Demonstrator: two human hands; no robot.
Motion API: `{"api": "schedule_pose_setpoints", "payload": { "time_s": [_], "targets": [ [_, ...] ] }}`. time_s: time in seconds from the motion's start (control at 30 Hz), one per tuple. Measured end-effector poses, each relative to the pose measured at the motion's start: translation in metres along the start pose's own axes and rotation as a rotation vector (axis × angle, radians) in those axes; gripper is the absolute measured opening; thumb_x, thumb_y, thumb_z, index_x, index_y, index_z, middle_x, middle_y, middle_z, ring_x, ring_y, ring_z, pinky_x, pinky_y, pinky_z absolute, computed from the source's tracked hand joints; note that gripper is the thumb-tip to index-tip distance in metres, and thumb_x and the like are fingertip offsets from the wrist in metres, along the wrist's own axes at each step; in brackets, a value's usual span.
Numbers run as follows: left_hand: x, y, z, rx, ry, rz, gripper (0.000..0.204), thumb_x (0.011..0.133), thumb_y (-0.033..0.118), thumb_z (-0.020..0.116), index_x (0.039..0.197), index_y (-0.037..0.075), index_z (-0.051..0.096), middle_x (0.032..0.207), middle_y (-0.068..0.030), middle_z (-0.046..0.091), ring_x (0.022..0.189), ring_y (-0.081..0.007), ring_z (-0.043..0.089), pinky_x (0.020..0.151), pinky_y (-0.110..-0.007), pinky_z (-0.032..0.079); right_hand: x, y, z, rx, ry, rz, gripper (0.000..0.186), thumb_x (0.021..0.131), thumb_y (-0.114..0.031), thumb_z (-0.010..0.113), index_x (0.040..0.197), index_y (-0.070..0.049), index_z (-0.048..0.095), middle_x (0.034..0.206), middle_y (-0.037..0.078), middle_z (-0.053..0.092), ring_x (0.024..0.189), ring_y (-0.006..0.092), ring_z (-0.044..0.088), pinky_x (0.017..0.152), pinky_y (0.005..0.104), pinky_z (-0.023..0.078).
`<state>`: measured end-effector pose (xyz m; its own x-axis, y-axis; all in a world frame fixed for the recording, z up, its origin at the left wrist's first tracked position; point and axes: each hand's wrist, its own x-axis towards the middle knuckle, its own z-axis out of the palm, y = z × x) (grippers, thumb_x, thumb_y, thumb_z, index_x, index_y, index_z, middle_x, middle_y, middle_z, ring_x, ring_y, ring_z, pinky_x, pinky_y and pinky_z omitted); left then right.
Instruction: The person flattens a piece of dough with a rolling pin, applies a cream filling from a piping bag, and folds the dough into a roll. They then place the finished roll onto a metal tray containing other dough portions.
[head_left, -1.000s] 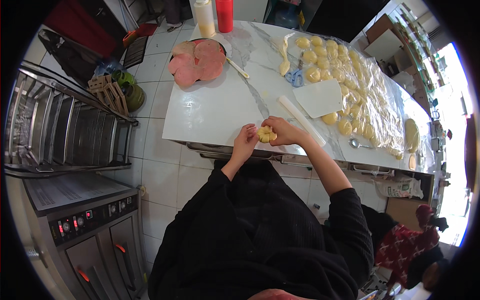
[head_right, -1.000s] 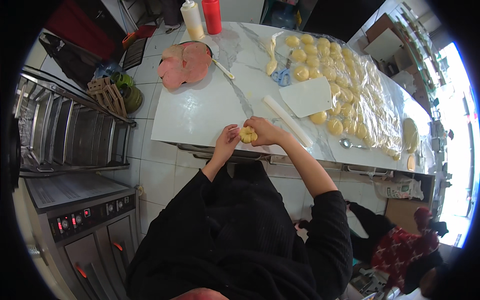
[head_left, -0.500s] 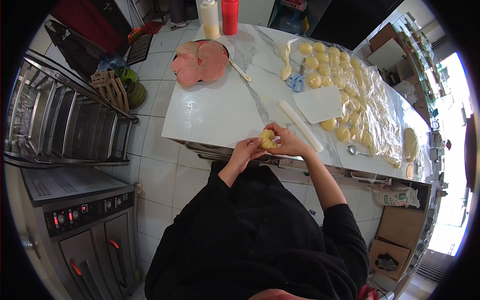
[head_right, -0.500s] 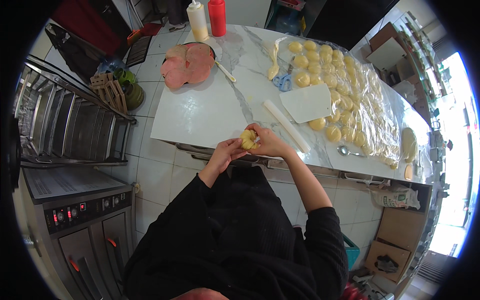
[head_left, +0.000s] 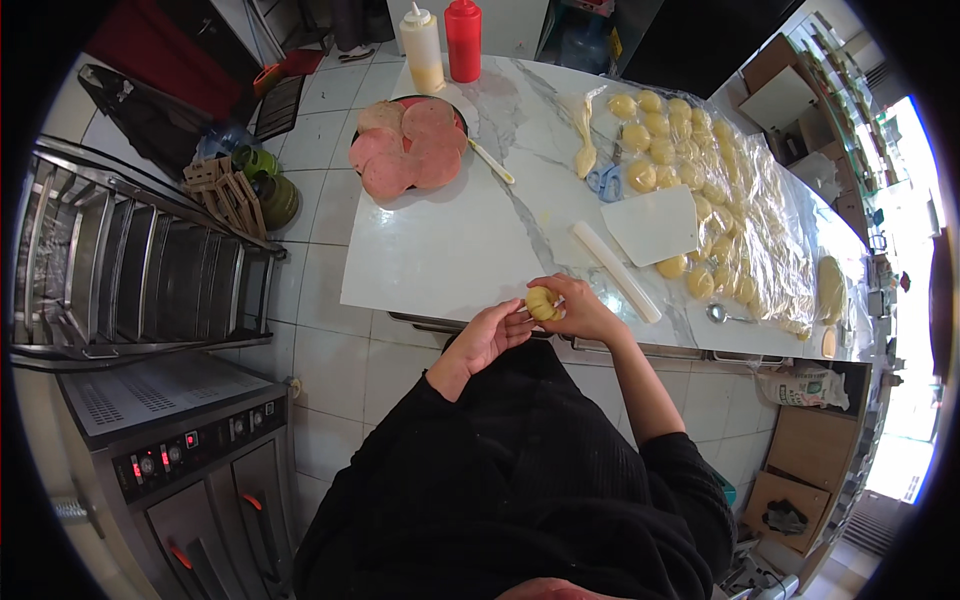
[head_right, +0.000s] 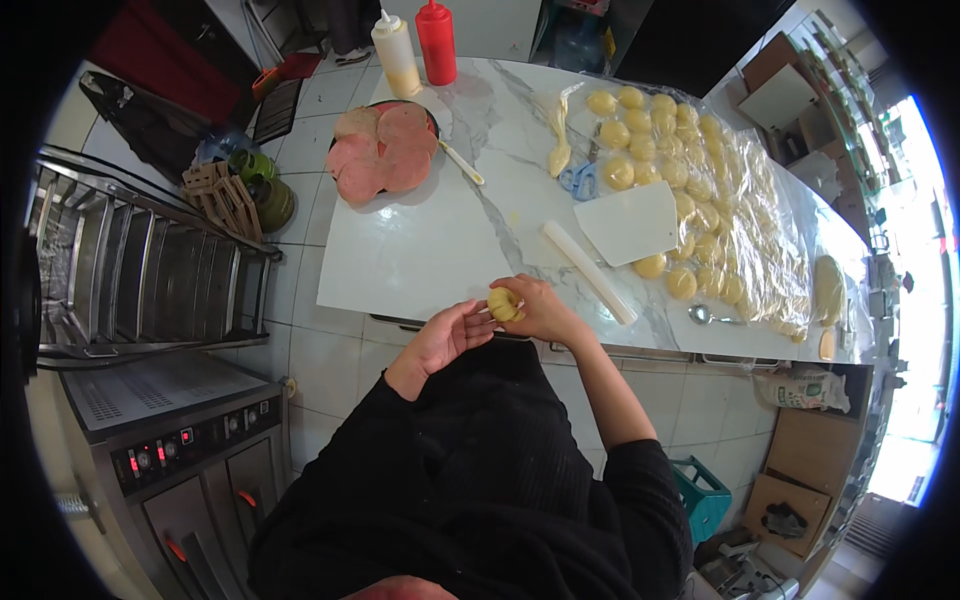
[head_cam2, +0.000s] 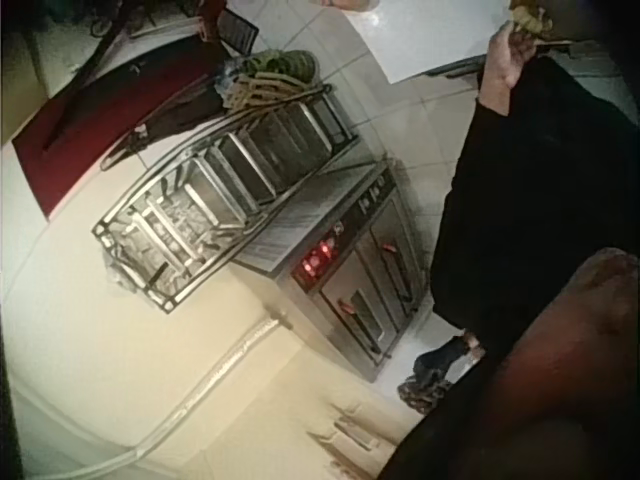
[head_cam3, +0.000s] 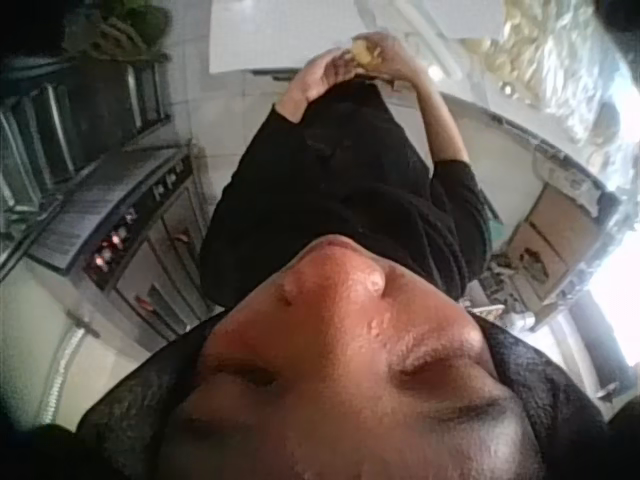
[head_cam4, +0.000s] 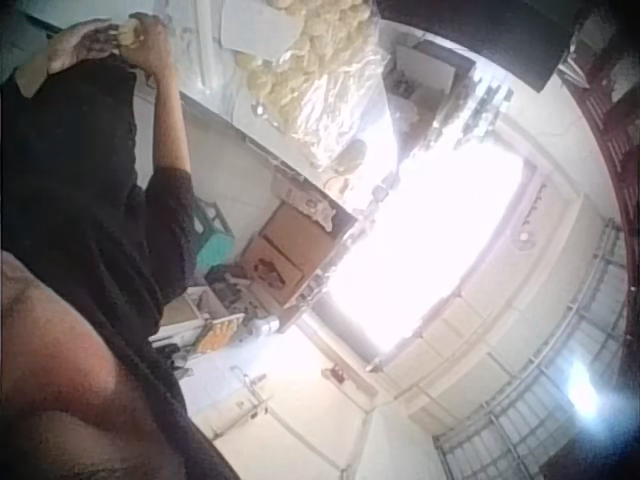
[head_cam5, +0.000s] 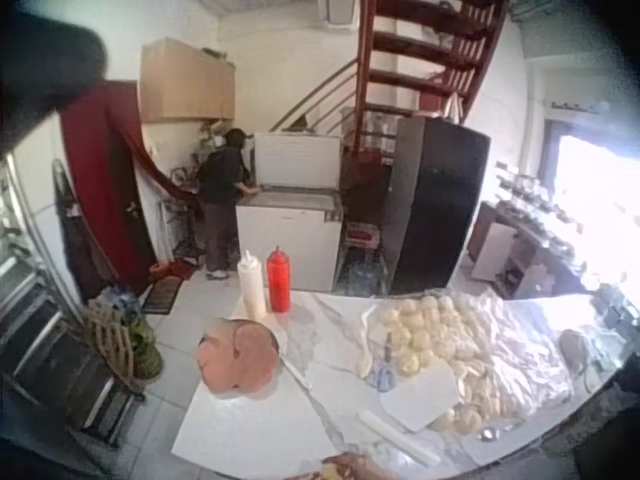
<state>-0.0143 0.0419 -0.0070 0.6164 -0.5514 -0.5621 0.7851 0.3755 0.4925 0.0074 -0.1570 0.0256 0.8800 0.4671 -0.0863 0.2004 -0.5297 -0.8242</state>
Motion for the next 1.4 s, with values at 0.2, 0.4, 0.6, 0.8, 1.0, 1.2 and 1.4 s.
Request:
{"api": "schedule_pose_setpoints", "payload": {
  "time_s": [0.2, 0.4, 0.6, 0.8, 1.0, 1.2, 1.4],
  "targets": [
    [0.003, 0.012, -0.023, -0.301, -0.235, -0.1, 0.047, 0.096, 0.03, 0.037, 0.126, -0.005, 0.042, 0.12, -0.0176, 0.055, 0.114, -0.0257, 0.053, 0.094, -0.036, 0.045, 0.008, -0.003, -0.009, 0.025, -0.057, 0.039, 0.047, 0.063, -0.009, 0.07, 0.108, -0.006, 0.06, 0.094, 0.014, 0.061, 0.086, 0.0298, 0.061, 0.072, 0.0358, 0.051],
    [0.002, -0.017, 0.001, -0.072, 0.052, 0.094, 0.04, 0.091, 0.021, 0.052, 0.121, -0.005, 0.05, 0.115, -0.0155, 0.058, 0.107, -0.0201, 0.058, 0.088, -0.029, 0.048, 0.009, 0.006, -0.007, 0.049, -0.104, -0.051, 0.046, 0.063, -0.006, 0.069, 0.108, -0.005, 0.059, 0.094, 0.015, 0.06, 0.086, 0.0311, 0.061, 0.074, 0.0366, 0.051],
    [0.027, -0.061, 0.041, 0.483, 0.543, 0.499, 0.041, 0.08, 0.007, 0.068, 0.116, -0.006, 0.055, 0.091, -0.0136, 0.067, 0.082, -0.0117, 0.064, 0.072, -0.02, 0.051, -0.008, 0.014, -0.012, -0.044, -0.097, -0.088, 0.047, 0.062, -0.003, 0.066, 0.109, -0.004, 0.058, 0.095, 0.016, 0.058, 0.09, 0.0361, 0.058, 0.079, 0.0385, 0.048],
    [0.026, -0.097, 0.072, 0.557, 0.894, 0.819, 0.041, 0.084, 0.01, 0.064, 0.121, -0.001, 0.053, 0.084, -0.013, 0.069, 0.076, -0.0112, 0.065, 0.065, -0.024, 0.051, -0.022, 0.044, -0.033, 0.04, -0.194, -0.112, 0.051, 0.063, -0.004, 0.068, 0.112, -0.004, 0.056, 0.095, 0.015, 0.059, 0.091, 0.0314, 0.059, 0.078, 0.036, 0.05],
    [0.08, -0.173, -0.092, 0.081, 1.423, 0.744, 0.048, 0.088, 0.017, 0.053, 0.132, 0.005, 0.036, 0.1, -0.0152, 0.061, 0.08, -0.0195, 0.063, 0.074, -0.028, 0.048, -0.035, 0.064, -0.059, 0.454, -0.381, 0.155, 0.055, 0.07, -0.002, 0.072, 0.121, -0.005, 0.052, 0.103, 0.003, 0.058, 0.096, 0.0121, 0.056, 0.079, 0.0269, 0.051],
    [0.167, -0.189, -0.144, -0.372, 0.993, 0.277, 0.043, 0.088, 0.02, 0.05, 0.126, 0.003, 0.04, 0.088, -0.0085, 0.057, 0.069, -0.0181, 0.053, 0.067, -0.036, 0.047, -0.065, 0.056, -0.056, 0.68, -0.595, 0.352, 0.058, 0.072, 0.005, 0.07, 0.125, -0.002, 0.047, 0.108, 0.003, 0.054, 0.1, 0.0113, 0.053, 0.082, 0.0242, 0.048],
    [0.164, -0.215, -0.137, -0.437, 1.25, 0.502, 0.025, 0.082, 0.012, 0.048, 0.103, -0.001, 0.053, 0.074, -0.0059, 0.052, 0.068, -0.0168, 0.05, 0.065, -0.03, 0.041, -0.086, 0.059, -0.022, 0.641, -0.646, 0.474, 0.058, 0.074, 0.005, 0.068, 0.127, -0.002, 0.044, 0.107, 0.005, 0.055, 0.102, 0.0129, 0.053, 0.08, 0.027, 0.053]
  ]
}}
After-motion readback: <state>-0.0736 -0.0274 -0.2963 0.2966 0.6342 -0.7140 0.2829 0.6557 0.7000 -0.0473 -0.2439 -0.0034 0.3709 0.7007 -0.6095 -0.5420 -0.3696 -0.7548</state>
